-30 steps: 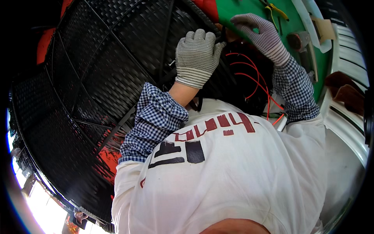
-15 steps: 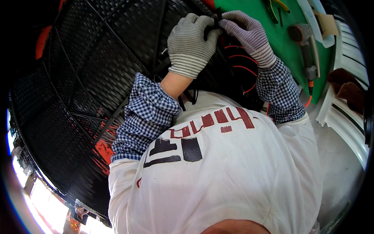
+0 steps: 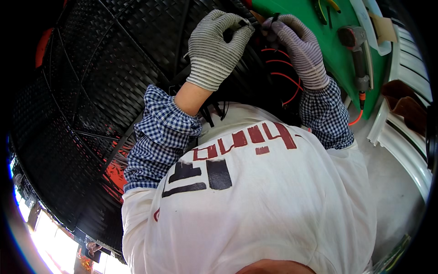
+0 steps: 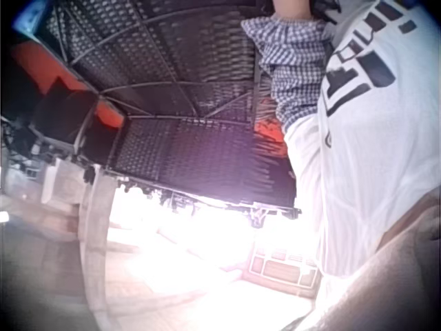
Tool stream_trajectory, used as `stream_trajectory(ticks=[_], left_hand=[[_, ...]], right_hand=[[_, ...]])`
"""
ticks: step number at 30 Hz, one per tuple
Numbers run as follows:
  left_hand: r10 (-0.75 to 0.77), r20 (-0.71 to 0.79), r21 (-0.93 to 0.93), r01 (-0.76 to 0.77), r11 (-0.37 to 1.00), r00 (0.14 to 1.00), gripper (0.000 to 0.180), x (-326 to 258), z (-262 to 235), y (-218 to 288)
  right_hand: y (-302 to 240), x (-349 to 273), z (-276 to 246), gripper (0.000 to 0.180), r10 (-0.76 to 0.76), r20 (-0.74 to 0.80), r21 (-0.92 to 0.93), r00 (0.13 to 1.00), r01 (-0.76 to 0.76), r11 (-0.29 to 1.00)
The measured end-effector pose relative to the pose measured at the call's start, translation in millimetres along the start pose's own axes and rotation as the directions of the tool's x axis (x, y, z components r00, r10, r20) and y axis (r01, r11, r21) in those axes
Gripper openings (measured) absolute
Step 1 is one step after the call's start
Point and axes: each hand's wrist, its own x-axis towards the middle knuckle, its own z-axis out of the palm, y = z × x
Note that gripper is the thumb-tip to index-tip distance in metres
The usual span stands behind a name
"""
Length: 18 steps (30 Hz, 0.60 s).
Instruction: The person weaves black plastic strips through a wicker furniture frame by hand. They turn the frame over and use pliers to trim and secure the strips at the edges.
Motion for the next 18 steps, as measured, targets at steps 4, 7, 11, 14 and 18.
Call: stream_trajectory(ticks=[4,7,11,14,18], left_hand=[[-0.053,0.002,-0.046,0.053,0.998,0.999,0.017,-0.5,-0.4,-1.7],[-0.095,0.033,-0.035,0.096,0.995,0.995,0.016,-1.2,1.3,-1.1],[-0.030,0.017,-0.029,0.030,0.999,0.999,0.016,-3.0,5.5,-11.1],[-0.022,0.009,-0.044,0.023,0.999,1.000,0.016,-3.7,7.1,-13.4],[-0.055,0.004,-0.028,0.055,0.998,0.998,0.017,-6.0,8.1,-15.2]], right_hand=[[11.8,-0.8,-8.5,0.025,0.003,-0.023,0.080,1.000,-0.001,0.997],[9.1,3.8,-5.8,0.024,0.003,0.011,0.107,1.000,-0.004,0.994],[5.9,4.1,1.2,0.025,0.077,-0.042,0.029,0.996,-0.076,0.997],[8.4,5.9,1.1,0.026,0.102,-0.100,-0.005,0.990,-0.103,0.995],[17.7,9.4,-9.7,0.027,0.187,0.025,0.032,0.982,-0.188,0.982]])
